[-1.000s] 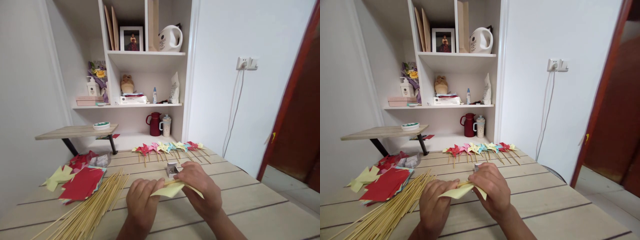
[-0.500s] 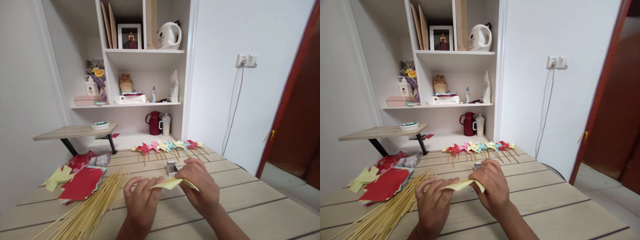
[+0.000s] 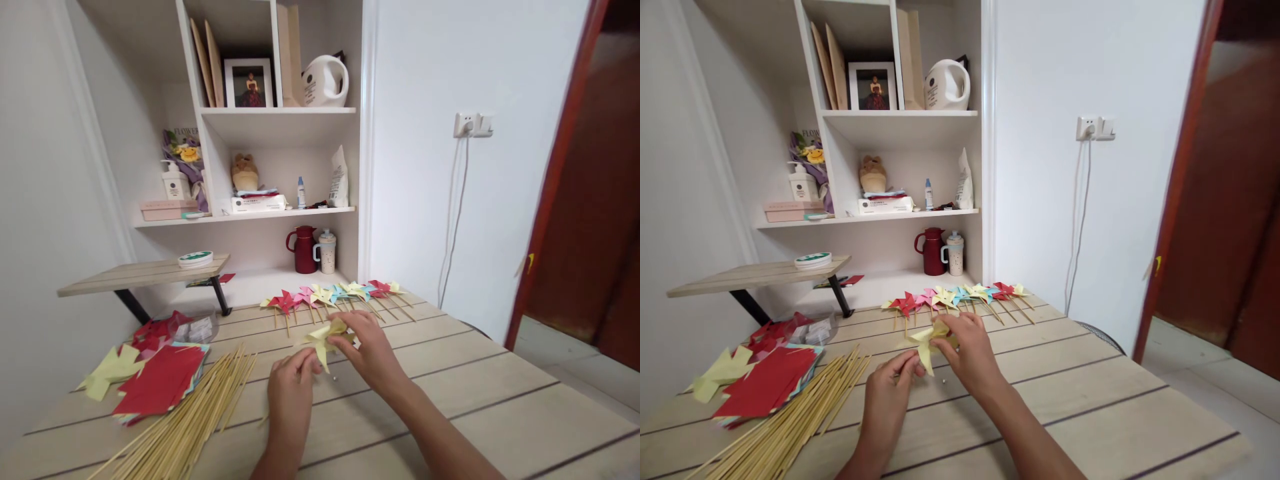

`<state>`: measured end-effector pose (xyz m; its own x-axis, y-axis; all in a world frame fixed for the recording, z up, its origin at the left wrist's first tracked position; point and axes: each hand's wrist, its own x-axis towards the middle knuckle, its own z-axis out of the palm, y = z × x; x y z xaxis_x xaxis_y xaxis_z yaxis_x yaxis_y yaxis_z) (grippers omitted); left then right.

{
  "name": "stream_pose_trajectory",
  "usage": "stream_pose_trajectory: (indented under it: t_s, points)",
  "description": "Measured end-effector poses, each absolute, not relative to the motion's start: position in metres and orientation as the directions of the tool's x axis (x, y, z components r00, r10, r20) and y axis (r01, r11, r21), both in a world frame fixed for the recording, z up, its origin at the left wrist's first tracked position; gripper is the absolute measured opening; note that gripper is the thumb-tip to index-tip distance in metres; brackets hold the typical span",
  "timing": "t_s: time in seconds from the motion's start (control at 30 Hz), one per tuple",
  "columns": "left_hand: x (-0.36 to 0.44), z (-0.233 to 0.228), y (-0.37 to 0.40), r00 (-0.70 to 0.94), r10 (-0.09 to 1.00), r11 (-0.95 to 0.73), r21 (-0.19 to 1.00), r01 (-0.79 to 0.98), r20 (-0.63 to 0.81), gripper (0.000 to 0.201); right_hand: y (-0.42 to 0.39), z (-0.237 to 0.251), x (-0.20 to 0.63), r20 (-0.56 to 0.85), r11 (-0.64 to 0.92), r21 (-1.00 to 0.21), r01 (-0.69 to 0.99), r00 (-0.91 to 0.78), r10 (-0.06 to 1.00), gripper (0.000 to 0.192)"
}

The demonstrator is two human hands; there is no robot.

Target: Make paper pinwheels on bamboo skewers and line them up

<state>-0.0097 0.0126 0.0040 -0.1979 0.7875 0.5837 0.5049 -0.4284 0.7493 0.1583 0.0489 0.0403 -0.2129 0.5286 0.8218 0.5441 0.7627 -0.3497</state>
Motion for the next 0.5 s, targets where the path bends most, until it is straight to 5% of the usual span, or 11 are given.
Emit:
stream_pose_trajectory:
  t_s: [0.13, 0.3, 0.4, 0.5]
  points:
    - [-0.018, 0.007, 0.018, -0.319, 0.913, -0.214, 0.965, 0.155, 0.253, 0.023, 0.045, 0.045, 0.162, 0.737, 0.686, -0.562, 0.462, -0.096, 0.669, 0.057]
    - [-0.028, 0.008, 0.021, -0.374, 0.926, -0.140, 0.967, -0.212, 0.052, 0.030, 0.039, 0.044, 0.161, 0.600, 0.581, -0.795, 0.172, 0.086, 0.796, 0.034]
    - [-0.031, 0.006, 0.023, -0.410, 0.912, -0.159, 0.900, -0.406, -0.024, 0.038, 0.035, 0.030, 0.144, 0.324, 0.339, -0.940, 0.044, -0.207, 0.923, 0.031]
    - [-0.032, 0.005, 0.024, -0.470, 0.882, -0.232, 0.858, -0.458, -0.012, 0.037, 0.030, 0.012, 0.120, 0.106, 0.162, -0.984, 0.074, -0.487, 0.867, 0.029]
